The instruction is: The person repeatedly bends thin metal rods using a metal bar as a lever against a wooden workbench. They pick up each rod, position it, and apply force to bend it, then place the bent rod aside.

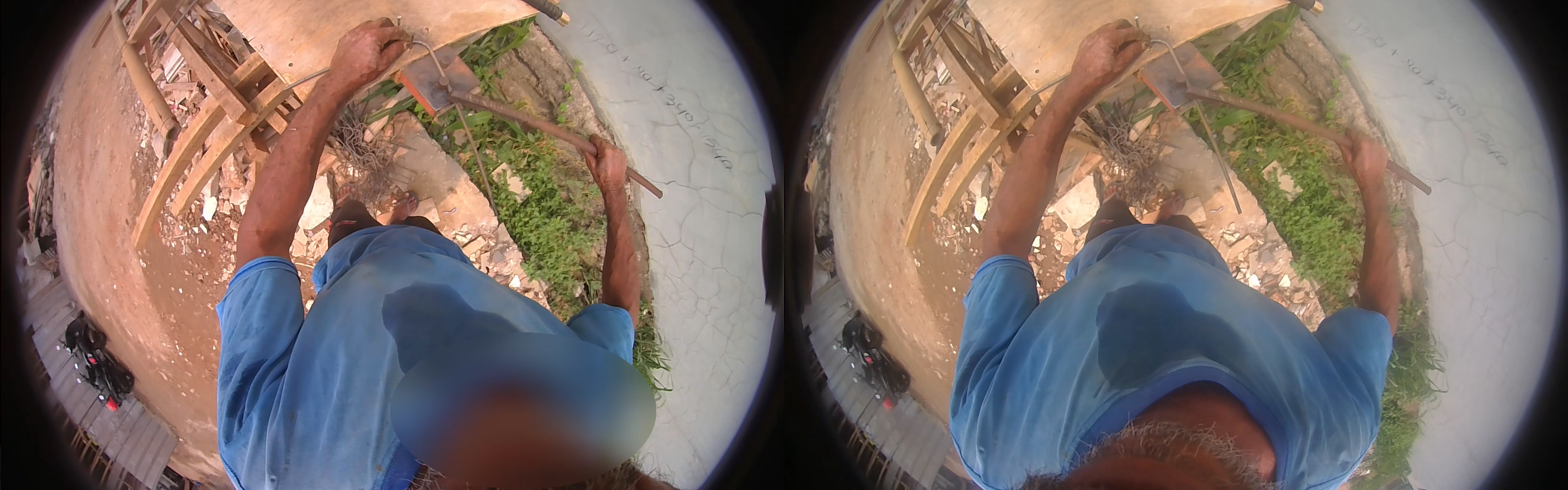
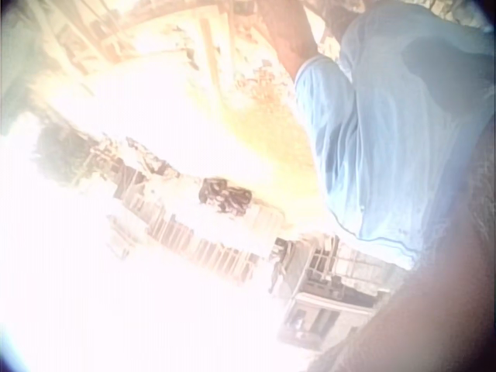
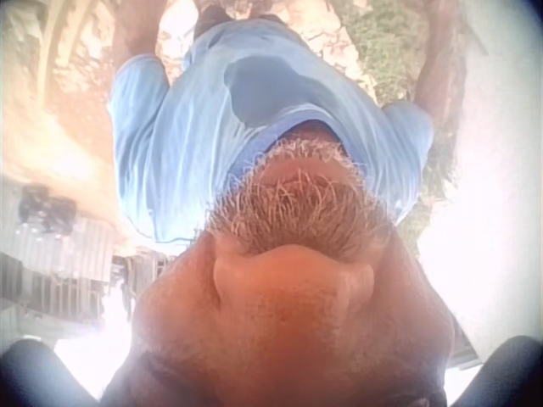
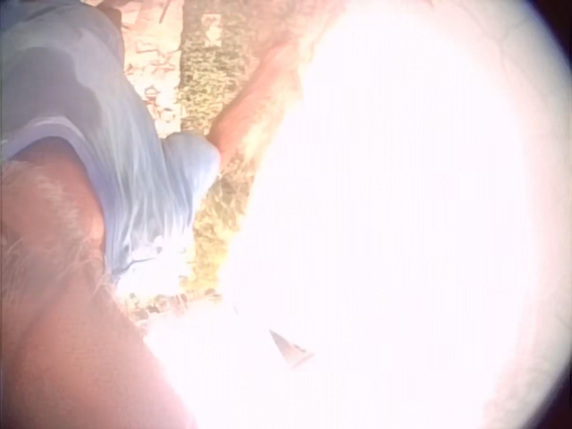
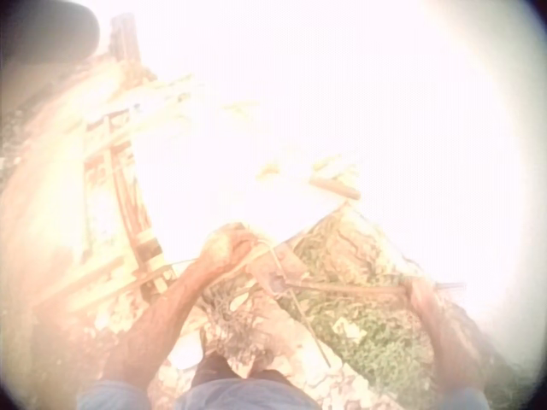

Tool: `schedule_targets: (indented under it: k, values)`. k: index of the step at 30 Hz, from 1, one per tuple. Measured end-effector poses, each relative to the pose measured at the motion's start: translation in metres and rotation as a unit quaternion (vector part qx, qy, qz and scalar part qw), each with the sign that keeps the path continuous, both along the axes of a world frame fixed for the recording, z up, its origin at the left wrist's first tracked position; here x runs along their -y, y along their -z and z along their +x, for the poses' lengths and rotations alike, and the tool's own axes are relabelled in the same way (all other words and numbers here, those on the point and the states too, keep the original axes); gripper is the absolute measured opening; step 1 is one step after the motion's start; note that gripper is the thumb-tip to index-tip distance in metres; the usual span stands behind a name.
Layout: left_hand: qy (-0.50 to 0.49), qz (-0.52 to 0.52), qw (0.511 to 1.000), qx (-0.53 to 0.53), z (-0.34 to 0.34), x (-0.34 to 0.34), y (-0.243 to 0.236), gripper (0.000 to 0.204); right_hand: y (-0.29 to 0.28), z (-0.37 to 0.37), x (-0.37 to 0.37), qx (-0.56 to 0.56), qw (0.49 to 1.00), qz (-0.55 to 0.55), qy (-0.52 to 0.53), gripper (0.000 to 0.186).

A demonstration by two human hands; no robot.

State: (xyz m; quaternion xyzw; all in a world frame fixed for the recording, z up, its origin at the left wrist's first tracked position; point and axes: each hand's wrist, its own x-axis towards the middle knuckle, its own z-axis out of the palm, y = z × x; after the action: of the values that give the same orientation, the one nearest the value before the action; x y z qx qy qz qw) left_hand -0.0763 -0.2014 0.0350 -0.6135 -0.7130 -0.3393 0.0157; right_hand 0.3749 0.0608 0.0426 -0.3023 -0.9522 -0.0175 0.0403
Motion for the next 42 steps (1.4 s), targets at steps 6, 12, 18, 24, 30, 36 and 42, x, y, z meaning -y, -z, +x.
schedule_targets:
  k: [6,12,18,24,30,36,42]
  values:
    - [-0.005,-0.004,1.0,-0.002,0.0,-0.001,0.001,0.023,-0.009,-0.011,-0.005,0.014,1.0,0.012,-0.014,0.018]
    - [0.002,0.0,1.0,-0.004,-0.001,-0.002,0.001,0.022,-0.001,-0.006,0.013,-0.006,1.0,-0.007,0.028,0.025]
    - [-0.01,-0.007,1.0,0.009,0.002,-0.001,0.002,0.022,0.003,-0.003,0.008,-0.008,1.0,0.027,0.008,0.028]
    - [-0.01,-0.007,1.0,0.019,0.001,-0.002,0.004,0.021,0.002,-0.002,0.006,0.014,0.999,0.01,0.036,0.025]
    - [-0.001,0.008,1.0,0.004,0.0,-0.002,0.004,0.021,0.021,0.013,0.025,-0.037,0.999,0.016,0.025,0.028]
    - [0.001,-0.013,1.0,0.019,0.0,-0.003,0.001,0.022,0.022,0.014,0.027,0.007,0.997,0.011,0.079,0.021]
    - [-0.002,-0.012,1.0,0.027,0.0,-0.003,0.003,0.022,0.006,0.009,0.029,0.002,0.997,0.013,0.075,0.028]
